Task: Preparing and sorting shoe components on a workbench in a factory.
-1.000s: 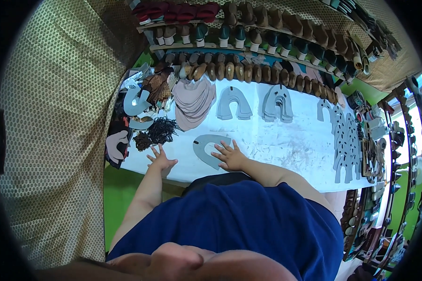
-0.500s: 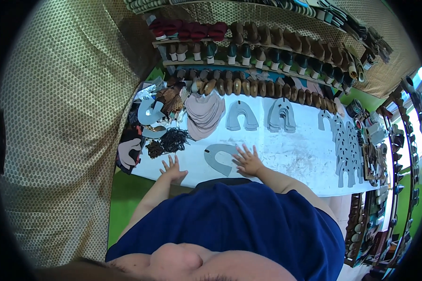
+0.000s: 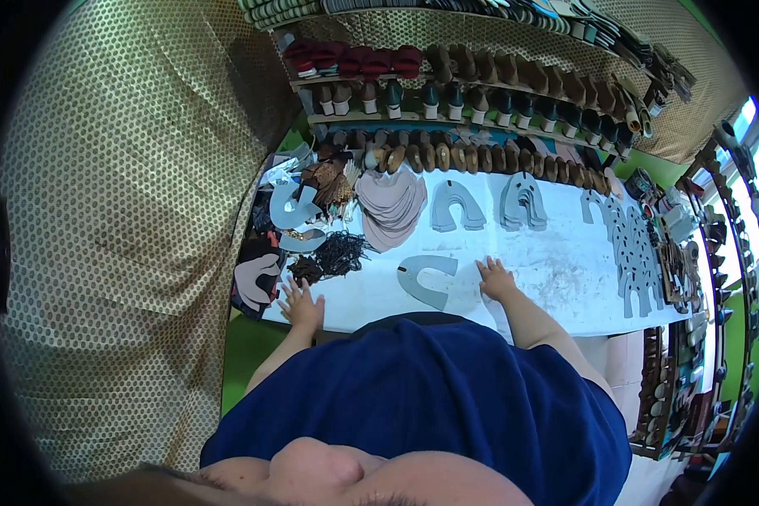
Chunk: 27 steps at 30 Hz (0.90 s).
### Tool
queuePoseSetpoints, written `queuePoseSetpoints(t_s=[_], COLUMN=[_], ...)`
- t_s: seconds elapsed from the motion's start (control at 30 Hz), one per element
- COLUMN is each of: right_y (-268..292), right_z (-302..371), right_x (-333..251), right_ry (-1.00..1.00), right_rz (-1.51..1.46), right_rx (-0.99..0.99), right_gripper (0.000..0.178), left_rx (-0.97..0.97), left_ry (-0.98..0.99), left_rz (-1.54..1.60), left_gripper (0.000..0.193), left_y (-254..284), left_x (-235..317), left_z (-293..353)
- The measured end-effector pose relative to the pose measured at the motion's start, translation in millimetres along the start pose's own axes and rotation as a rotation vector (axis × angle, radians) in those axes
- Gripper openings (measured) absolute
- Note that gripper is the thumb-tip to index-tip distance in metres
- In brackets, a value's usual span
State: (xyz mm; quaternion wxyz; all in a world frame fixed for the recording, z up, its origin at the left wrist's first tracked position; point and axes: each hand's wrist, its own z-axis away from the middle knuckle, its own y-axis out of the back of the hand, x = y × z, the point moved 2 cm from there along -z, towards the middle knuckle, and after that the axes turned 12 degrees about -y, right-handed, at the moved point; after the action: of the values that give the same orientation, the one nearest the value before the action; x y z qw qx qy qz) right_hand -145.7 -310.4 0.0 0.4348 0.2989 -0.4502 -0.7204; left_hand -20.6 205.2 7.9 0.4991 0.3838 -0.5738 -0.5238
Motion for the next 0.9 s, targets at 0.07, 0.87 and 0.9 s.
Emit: queuePoseSetpoints(t_s=[0.07,0.87,0.9], right_y=[-1,-29,-28], right_z=[-1,52,53], right_x=[-5,-42,-41], right_ry=[-0.022,-0.151,-0.146], right_rz=[0.008,0.104,0.111], right_rx=[-0.015,-0.165,-0.168], right_gripper=[0.074,0.088,0.089], left_rx=[0.042,0.103,0.108], left_ry=[0.036,-0.463,-0.450], left_rz=[-0.004,-0.137,-0.113], left_gripper=[0.070,0.019,0.015], left_y=[2,23,25], left_x=[-23,-18,-15], left_z=[-6,-75,-75])
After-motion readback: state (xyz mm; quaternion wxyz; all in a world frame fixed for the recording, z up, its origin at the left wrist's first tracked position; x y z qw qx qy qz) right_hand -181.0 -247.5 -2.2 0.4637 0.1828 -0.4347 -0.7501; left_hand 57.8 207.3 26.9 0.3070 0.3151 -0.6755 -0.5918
